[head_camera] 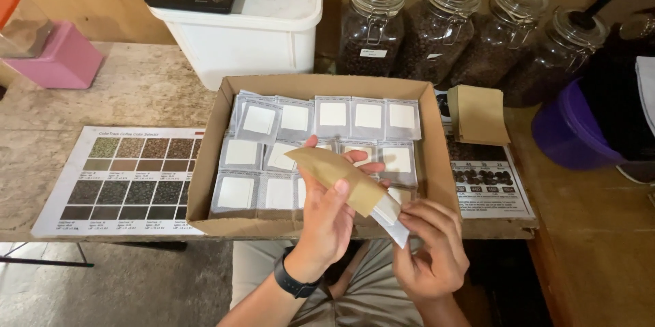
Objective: The person organizes small white square packets in a cardboard box, handling several brown paper envelopes and placing them on a wooden surface next to the box.
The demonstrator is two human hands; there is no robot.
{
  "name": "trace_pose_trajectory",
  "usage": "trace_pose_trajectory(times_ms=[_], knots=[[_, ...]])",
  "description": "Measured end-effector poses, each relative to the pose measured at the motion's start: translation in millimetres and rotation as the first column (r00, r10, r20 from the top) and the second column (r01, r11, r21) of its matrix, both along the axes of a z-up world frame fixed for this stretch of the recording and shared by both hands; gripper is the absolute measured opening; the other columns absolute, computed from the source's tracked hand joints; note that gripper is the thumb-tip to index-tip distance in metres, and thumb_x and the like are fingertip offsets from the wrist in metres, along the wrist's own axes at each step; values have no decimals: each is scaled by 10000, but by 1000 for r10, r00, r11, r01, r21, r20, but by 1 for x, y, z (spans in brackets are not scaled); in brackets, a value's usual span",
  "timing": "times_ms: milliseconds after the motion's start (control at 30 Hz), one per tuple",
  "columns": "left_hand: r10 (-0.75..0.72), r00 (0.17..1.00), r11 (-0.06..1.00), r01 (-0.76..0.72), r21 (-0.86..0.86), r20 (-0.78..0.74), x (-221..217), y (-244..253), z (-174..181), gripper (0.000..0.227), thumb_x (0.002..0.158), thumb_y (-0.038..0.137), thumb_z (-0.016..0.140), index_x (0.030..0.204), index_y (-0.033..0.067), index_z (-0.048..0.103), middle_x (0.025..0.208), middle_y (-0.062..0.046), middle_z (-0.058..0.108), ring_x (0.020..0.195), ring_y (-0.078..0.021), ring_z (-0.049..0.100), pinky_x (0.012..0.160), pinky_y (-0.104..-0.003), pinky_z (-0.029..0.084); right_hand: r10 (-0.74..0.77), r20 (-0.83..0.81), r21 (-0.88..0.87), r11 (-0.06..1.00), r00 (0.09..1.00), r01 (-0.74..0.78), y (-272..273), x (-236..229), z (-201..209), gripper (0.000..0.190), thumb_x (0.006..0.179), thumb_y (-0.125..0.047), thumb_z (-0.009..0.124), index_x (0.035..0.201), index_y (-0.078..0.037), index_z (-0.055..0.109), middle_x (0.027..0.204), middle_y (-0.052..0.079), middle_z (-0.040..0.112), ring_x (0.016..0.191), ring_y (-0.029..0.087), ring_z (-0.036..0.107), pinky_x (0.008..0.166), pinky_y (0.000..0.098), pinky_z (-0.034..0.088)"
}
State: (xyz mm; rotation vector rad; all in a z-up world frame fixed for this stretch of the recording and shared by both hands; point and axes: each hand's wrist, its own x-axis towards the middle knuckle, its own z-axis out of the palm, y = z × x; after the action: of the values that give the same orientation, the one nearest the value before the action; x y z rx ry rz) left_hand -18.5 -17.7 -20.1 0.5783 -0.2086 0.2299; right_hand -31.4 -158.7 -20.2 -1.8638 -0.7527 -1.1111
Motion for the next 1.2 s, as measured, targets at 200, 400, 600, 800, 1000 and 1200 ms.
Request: trace_pose_trajectory(times_ms=[200, 400, 600, 800, 1000, 1200], knots=[[-142, 990, 990, 142, 14, 12, -3, 0, -1, 762, 997, 227, 662, 1563, 271, 155, 1300, -249, 522, 1167, -426, 629, 964, -530, 579, -2, -4, -8, 1000, 1000, 2, 7, 0, 10, 89, 925, 77, 617, 928, 58, 704, 935, 192, 723, 894, 343, 694, 842, 405, 616], [-87, 996, 996, 87, 0, -3, -3, 1, -5, 749, 996, 282, 662, 1566, 252, 177, 1285, -221, 561, 1158, -430, 649, 943, -525, 583, -12, -10, -39, 999, 1000, 12, 8, -3, 1, 150, 926, -23, 616, 1027, 27, 715, 1074, 184, 689, 1027, 340, 666, 917, 420, 619], [-153, 988, 988, 152, 39, 22, -6, 2, 3, 846, 970, 260, 718, 1585, 270, 137, 1316, -225, 542, 1214, -428, 616, 999, -557, 572, -2, -57, -91, 996, 998, -3, 11, -3, 5, 221, 955, -114, 625, 1066, 64, 694, 1292, 264, 551, 1250, 422, 560, 1055, 514, 595], [-259, 964, 955, 266, 134, -68, -6, 10, -13, 962, 948, 212, 730, 1643, 247, 66, 1296, -115, 538, 1136, -228, 584, 984, -393, 530, -15, -89, -199, 980, 996, -3, 18, 2, 20, 287, 993, -178, 561, 1088, 48, 710, 1379, 298, 526, 1309, 502, 533, 1140, 593, 475], [-271, 962, 958, 273, -89, 37, 2, 5, 6, 745, 964, 315, 720, 1549, 211, 269, 1373, -298, 532, 1238, -403, 580, 1040, -488, 503, 53, -17, -157, 986, 998, -55, 15, 2, 17, 228, 994, -8, 494, 826, 92, 612, 1212, 208, 695, 1156, 501, 635, 969, 525, 579], [-195, 978, 978, 188, -94, -79, 2, -7, 14, 445, 988, 311, 629, 1380, 144, 504, 1291, -242, 614, 1136, -403, 631, 1005, -507, 513, -17, -30, -202, 979, 999, 11, 6, 0, 21, 223, 984, -71, 518, 1011, 60, 696, 1271, 225, 660, 1189, 473, 639, 975, 521, 561]])
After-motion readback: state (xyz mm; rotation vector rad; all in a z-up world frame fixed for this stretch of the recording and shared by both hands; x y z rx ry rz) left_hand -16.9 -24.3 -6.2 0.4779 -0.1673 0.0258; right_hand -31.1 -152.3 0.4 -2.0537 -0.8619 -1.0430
